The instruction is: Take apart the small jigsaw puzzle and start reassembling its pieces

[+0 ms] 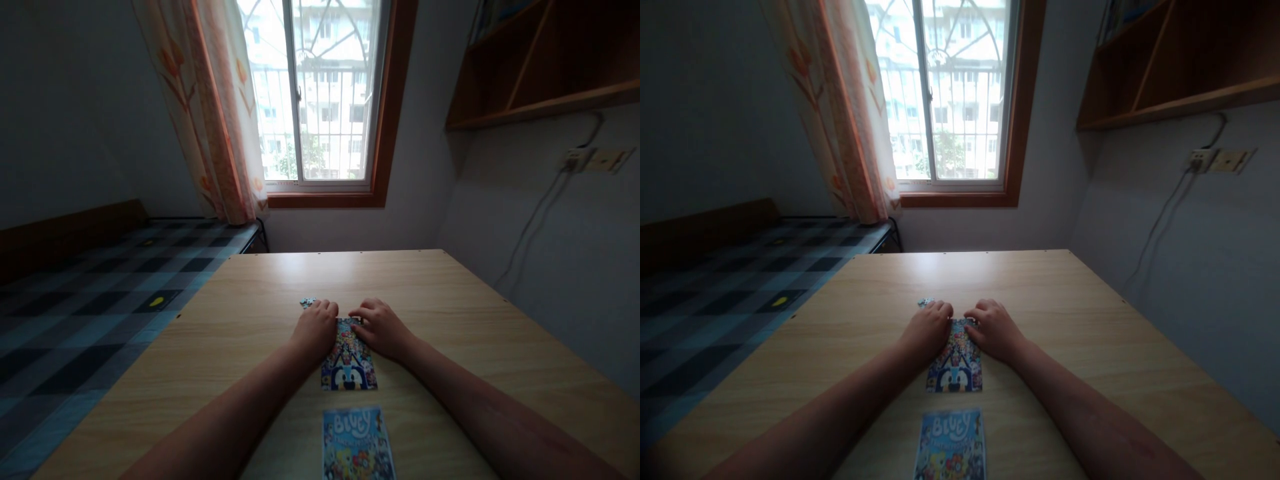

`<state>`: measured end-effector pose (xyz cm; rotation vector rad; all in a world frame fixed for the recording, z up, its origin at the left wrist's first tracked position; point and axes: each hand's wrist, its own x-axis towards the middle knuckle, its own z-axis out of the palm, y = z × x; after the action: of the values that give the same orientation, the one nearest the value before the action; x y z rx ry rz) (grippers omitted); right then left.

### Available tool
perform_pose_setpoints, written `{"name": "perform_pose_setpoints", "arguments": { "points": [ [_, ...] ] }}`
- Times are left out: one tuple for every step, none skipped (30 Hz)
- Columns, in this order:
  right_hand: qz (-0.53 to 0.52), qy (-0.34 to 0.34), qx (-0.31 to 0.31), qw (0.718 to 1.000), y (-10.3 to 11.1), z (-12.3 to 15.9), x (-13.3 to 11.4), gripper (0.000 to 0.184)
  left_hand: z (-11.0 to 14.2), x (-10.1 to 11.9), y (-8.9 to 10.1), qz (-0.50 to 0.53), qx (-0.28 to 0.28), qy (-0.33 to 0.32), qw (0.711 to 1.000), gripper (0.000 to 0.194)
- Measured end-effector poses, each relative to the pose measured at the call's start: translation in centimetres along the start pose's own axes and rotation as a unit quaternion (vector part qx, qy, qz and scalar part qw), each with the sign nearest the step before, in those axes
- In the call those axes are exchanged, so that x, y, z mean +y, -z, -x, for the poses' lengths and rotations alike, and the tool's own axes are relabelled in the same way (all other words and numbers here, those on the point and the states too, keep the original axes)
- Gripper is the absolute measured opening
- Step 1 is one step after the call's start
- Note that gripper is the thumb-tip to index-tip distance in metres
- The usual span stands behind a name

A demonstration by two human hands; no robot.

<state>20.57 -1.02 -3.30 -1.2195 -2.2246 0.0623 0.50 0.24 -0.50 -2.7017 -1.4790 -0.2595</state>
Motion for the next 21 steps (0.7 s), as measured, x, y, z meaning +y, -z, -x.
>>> {"name": "perform_pose_setpoints", "arguments": {
  "points": [
    [-0.001, -0.001, 0.004, 1.0, 0.0, 0.0, 0.0, 0.017, 0.0, -0.1, -0.1, 0.002, 0.004, -0.003, 1.0, 0.015],
    [-0.002, -0.003, 0.008, 1.0, 0.1, -0.1, 0.0, 0.016, 0.0, -0.2, -0.1, 0.005, 0.007, -0.006, 1.0, 0.014],
    [-0.003, -0.003, 0.012, 1.0, 0.1, -0.1, 0.0, 0.015, 0.0, -0.3, -0.2, 0.008, 0.009, -0.009, 1.0, 0.014],
    [-0.005, -0.003, 0.015, 1.0, 0.1, -0.1, 0.0, 0.014, -0.1, -0.4, -0.2, 0.01, 0.009, -0.013, 1.0, 0.014],
    [-0.007, -0.002, 0.016, 1.0, 0.1, -0.2, 0.0, 0.013, -0.1, -0.5, -0.2, 0.012, 0.01, -0.016, 1.0, 0.015],
    [-0.009, -0.001, 0.015, 1.0, 0.1, -0.2, 0.0, 0.013, -0.1, -0.6, -0.2, 0.014, 0.01, -0.019, 1.0, 0.015],
    [-0.011, -0.001, 0.013, 1.0, 0.1, -0.2, 0.0, 0.013, -0.1, -0.7, -0.2, 0.017, 0.009, -0.022, 1.0, 0.016],
    [-0.013, -0.002, 0.012, 1.0, 0.1, -0.2, 0.0, 0.013, -0.1, -0.8, -0.2, 0.019, 0.008, -0.026, 0.999, 0.017],
    [-0.014, -0.003, 0.01, 1.0, 0.1, -0.2, 0.0, 0.013, -0.1, -0.8, -0.2, 0.022, 0.008, -0.03, 0.999, 0.018],
    [-0.016, -0.004, 0.009, 1.0, 0.1, -0.2, 0.0, 0.013, -0.1, -0.9, -0.1, 0.025, 0.01, -0.034, 0.999, 0.018],
    [-0.017, -0.004, 0.009, 1.0, 0.1, -0.2, 0.0, 0.013, -0.1, -0.9, -0.1, 0.026, 0.012, -0.039, 0.999, 0.017],
    [-0.018, -0.003, 0.012, 1.0, 0.1, -0.2, -0.1, 0.012, -0.1, -0.9, -0.1, 0.028, 0.016, -0.044, 0.999, 0.017],
    [-0.019, -0.002, 0.014, 1.0, 0.1, -0.2, -0.1, 0.011, 0.0, -0.9, -0.1, 0.028, 0.021, -0.049, 0.998, 0.017],
    [-0.021, 0.0, 0.017, 1.0, 0.2, -0.2, -0.2, 0.011, 0.0, -1.0, -0.1, 0.03, 0.027, -0.053, 0.998, 0.017],
    [-0.022, 0.002, 0.019, 1.0, 0.3, -0.2, -0.3, 0.01, 0.0, -1.0, -0.1, 0.032, 0.032, -0.057, 0.997, 0.018],
    [-0.024, 0.005, 0.021, 0.999, 0.4, -0.2, -0.3, 0.01, 0.0, -1.0, -0.2, 0.035, 0.038, -0.062, 0.997, 0.02],
    [-0.027, 0.009, 0.022, 0.999, 0.5, -0.2, -0.4, 0.01, 0.0, -1.0, -0.2, 0.037, 0.042, -0.066, 0.996, 0.022],
    [-0.03, 0.013, 0.023, 0.999, 0.5, -0.1, -0.4, 0.01, 0.0, -1.1, -0.3, 0.04, 0.045, -0.071, 0.996, 0.024],
    [-0.032, 0.017, 0.024, 0.999, 0.6, -0.1, -0.4, 0.01, 0.0, -1.1, -0.3, 0.04, 0.045, -0.076, 0.995, 0.025],
    [-0.035, 0.02, 0.025, 0.999, 0.6, -0.1, -0.4, 0.01, 0.0, -1.1, -0.3, 0.037, 0.044, -0.08, 0.995, 0.024],
    [-0.037, 0.023, 0.025, 0.999, 0.6, -0.1, -0.4, 0.01, 0.0, -1.1, -0.2, 0.031, 0.04, -0.083, 0.995, 0.022]
  ]
}}
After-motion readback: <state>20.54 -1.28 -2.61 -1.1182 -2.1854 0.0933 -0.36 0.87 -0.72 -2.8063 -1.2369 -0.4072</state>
